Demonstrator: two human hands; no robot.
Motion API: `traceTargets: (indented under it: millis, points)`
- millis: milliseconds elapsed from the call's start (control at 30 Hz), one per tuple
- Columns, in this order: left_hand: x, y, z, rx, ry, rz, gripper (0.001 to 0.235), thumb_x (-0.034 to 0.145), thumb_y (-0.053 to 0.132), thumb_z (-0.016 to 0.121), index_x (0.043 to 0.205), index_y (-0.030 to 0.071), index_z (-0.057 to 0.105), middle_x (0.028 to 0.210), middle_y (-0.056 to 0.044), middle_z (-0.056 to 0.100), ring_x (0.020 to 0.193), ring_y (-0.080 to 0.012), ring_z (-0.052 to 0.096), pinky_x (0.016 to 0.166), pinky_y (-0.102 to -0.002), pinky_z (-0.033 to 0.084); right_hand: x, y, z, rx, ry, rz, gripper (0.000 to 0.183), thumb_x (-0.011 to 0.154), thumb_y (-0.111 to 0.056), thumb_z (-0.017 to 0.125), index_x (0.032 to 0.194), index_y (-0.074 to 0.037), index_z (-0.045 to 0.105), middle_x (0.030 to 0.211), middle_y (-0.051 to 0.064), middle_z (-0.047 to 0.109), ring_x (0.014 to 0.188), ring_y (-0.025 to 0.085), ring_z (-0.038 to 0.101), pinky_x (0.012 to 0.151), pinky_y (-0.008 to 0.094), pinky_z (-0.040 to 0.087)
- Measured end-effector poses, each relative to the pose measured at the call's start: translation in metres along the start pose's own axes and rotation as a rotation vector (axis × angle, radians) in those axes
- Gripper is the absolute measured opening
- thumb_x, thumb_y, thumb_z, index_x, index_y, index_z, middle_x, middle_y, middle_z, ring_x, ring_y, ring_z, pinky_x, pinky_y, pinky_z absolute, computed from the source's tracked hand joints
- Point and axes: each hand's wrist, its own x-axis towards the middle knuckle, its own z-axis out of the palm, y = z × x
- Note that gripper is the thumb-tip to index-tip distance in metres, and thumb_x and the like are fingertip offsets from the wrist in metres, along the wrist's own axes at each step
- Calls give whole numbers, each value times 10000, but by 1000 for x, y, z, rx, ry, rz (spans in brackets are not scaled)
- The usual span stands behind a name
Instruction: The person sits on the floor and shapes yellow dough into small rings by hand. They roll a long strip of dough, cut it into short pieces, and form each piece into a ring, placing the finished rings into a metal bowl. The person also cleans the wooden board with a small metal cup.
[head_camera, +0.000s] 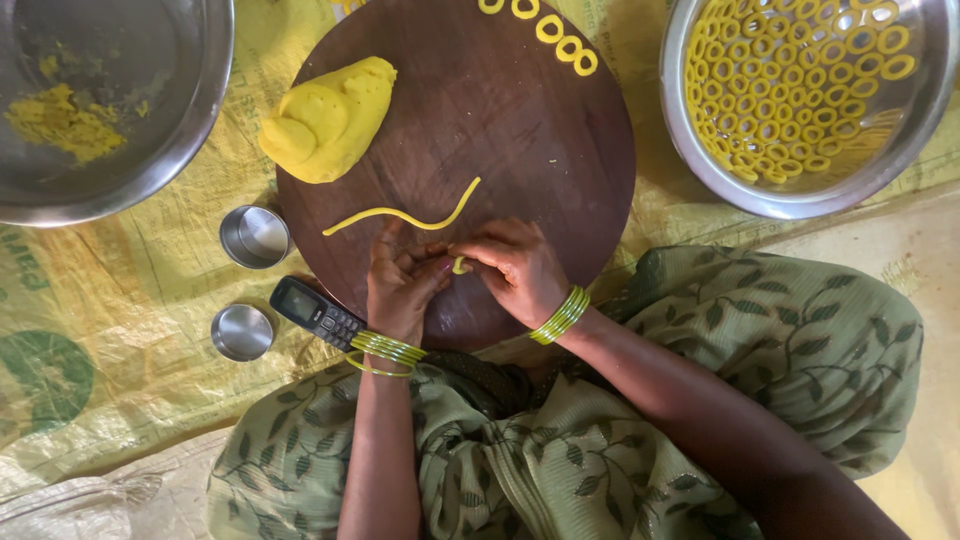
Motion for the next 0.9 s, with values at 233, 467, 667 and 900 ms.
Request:
traceTargets:
  millis: [233,467,667,900]
  points:
    - [5,-9,-4,161,8,85,855,889,-2,774,1576,-13,264,975,-143,754,790,-121,691,657,-218,529,-1,4,2,-18,-29,16,345,784,-27,791,1102,-159,765,924,21,692,882,253,648,781,406,471]
    - [2,-3,0,151,0,77,862,890,-3,762,1584,-18,250,998,-159,766,799,-131,699,649,-220,523,-2,2,1,-11,-21,30,306,809,-41,783,1091,-157,765,945,19,699,912,238,657,803,398,469]
    - [2,-8,-1,68,-77,70,910,833,-61,749,1544,-12,184,1004,-169,745,924,-196,750,828,-288,631,-1,1,1,-30,-18,21,311,826,-43,790,1112,-159,754,954,16,704,930,237,661,816,400,469]
    - [12,-20,-13,152,26,26,852,885,-36,776,1591,-44,300,961,-168,724,783,-152,658,656,-258,523,-6,10,5,183,-25,143,459,816,97,690,1224,-112,708,1094,100,708,1026,263,693,897,377,558]
